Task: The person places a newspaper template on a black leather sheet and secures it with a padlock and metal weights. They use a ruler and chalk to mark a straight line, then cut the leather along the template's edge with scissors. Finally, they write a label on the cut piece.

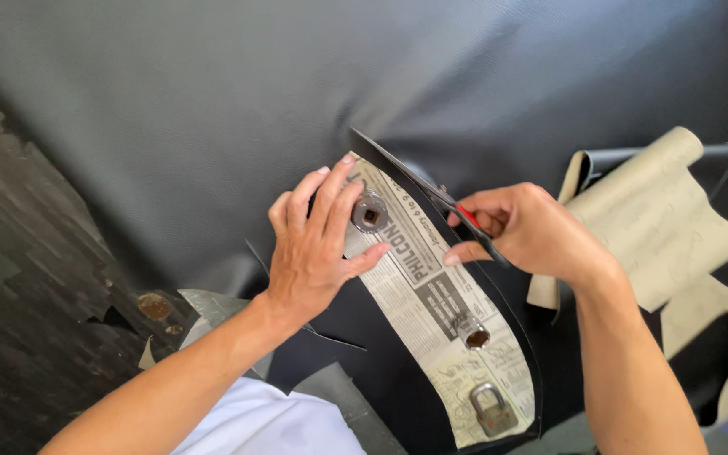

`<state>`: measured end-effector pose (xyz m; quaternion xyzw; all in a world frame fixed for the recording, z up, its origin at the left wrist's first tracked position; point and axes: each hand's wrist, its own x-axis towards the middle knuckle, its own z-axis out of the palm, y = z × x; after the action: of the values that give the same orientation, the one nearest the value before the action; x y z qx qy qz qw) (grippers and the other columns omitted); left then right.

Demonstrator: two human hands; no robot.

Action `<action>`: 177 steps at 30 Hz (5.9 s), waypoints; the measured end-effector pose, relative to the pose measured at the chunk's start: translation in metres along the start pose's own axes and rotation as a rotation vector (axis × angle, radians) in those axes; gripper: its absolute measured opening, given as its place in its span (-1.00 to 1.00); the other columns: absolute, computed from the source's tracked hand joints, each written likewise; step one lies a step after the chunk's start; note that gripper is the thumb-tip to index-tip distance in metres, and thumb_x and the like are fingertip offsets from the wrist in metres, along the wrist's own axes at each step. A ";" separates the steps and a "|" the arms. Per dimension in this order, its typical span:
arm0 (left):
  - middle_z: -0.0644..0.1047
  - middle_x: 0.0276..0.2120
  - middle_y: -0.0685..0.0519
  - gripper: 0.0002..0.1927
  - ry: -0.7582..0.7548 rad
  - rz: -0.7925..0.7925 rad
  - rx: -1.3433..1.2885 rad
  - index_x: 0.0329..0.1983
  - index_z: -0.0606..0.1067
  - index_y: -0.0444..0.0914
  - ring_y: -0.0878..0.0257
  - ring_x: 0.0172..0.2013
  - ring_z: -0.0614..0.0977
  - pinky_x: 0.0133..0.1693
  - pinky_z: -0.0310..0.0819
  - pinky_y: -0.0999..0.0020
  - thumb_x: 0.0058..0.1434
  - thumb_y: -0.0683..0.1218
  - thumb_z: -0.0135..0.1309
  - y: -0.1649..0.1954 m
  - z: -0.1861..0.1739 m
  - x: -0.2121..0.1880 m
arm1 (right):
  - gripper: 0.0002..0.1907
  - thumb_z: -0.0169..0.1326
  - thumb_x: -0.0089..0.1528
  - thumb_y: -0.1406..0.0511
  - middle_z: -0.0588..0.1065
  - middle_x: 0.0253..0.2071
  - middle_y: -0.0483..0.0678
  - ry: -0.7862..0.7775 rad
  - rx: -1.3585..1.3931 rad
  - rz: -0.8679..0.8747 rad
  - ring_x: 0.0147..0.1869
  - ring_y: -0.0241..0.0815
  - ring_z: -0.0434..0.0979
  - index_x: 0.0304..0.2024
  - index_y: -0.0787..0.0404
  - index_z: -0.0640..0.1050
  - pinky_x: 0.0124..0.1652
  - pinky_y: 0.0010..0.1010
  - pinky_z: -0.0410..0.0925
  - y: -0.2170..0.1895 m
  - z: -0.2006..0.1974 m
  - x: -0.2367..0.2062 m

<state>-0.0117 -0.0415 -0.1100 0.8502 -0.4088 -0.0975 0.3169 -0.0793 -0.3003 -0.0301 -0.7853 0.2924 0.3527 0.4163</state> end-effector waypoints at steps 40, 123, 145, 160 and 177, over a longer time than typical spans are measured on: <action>0.39 0.04 -0.03 -0.66 -0.464 0.824 -0.063 0.04 0.65 -0.09 0.03 0.02 0.40 -0.05 0.38 0.13 0.19 -0.21 0.25 -0.096 -0.077 0.143 | -0.63 0.37 0.07 0.36 0.50 -0.48 -0.16 0.292 1.461 0.066 -0.44 -0.39 0.48 -0.11 0.32 0.57 -0.39 -0.54 0.34 -0.140 0.361 -0.064; 0.34 -0.04 0.01 -0.24 -1.107 0.713 0.218 0.10 0.51 0.20 0.05 0.06 0.45 -0.01 0.47 0.16 -0.04 -0.43 0.14 -0.061 -0.069 0.209 | -0.73 0.40 0.07 0.30 0.46 -0.59 -0.20 0.638 1.412 0.141 -0.60 -0.47 0.30 -0.31 0.29 0.58 -0.58 -0.58 0.19 -0.167 0.246 0.007; 0.45 0.07 -0.16 -0.56 -0.558 0.683 -0.317 0.11 0.47 -0.30 -0.11 0.08 0.45 0.06 0.34 0.05 0.15 -0.12 0.22 -0.048 -0.120 0.025 | -0.59 0.35 0.06 0.41 0.54 -0.43 -0.07 1.073 1.418 0.268 -0.46 -0.38 0.41 -0.04 0.34 0.59 -0.45 -0.52 0.27 -0.035 0.386 -0.156; 0.55 -0.29 0.07 -0.57 -0.814 0.350 0.157 -0.14 0.58 -0.13 0.08 -0.16 0.57 -0.13 0.51 0.20 -0.06 -0.36 0.02 -0.055 -0.083 -0.102 | -0.19 0.40 0.00 0.36 0.53 -0.23 0.01 1.385 0.848 0.762 -0.22 -0.21 0.52 0.28 0.41 0.41 -0.17 -0.41 0.45 0.274 0.501 -0.297; 0.55 -0.01 -0.06 -0.64 -0.465 0.553 -0.282 -0.07 0.56 -0.27 -0.06 0.03 0.54 0.06 0.43 0.09 0.05 -0.37 0.06 0.132 0.017 -0.197 | -0.80 0.15 0.45 0.50 0.57 -0.07 -0.06 1.887 0.414 -0.470 -0.03 -0.34 0.57 0.13 0.37 0.55 0.02 -0.56 0.44 0.181 0.360 -0.427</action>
<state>-0.2301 0.0384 -0.0599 0.6112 -0.6662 -0.2536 0.3439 -0.5752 -0.0071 0.0837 -0.6941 0.3968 -0.5658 0.2014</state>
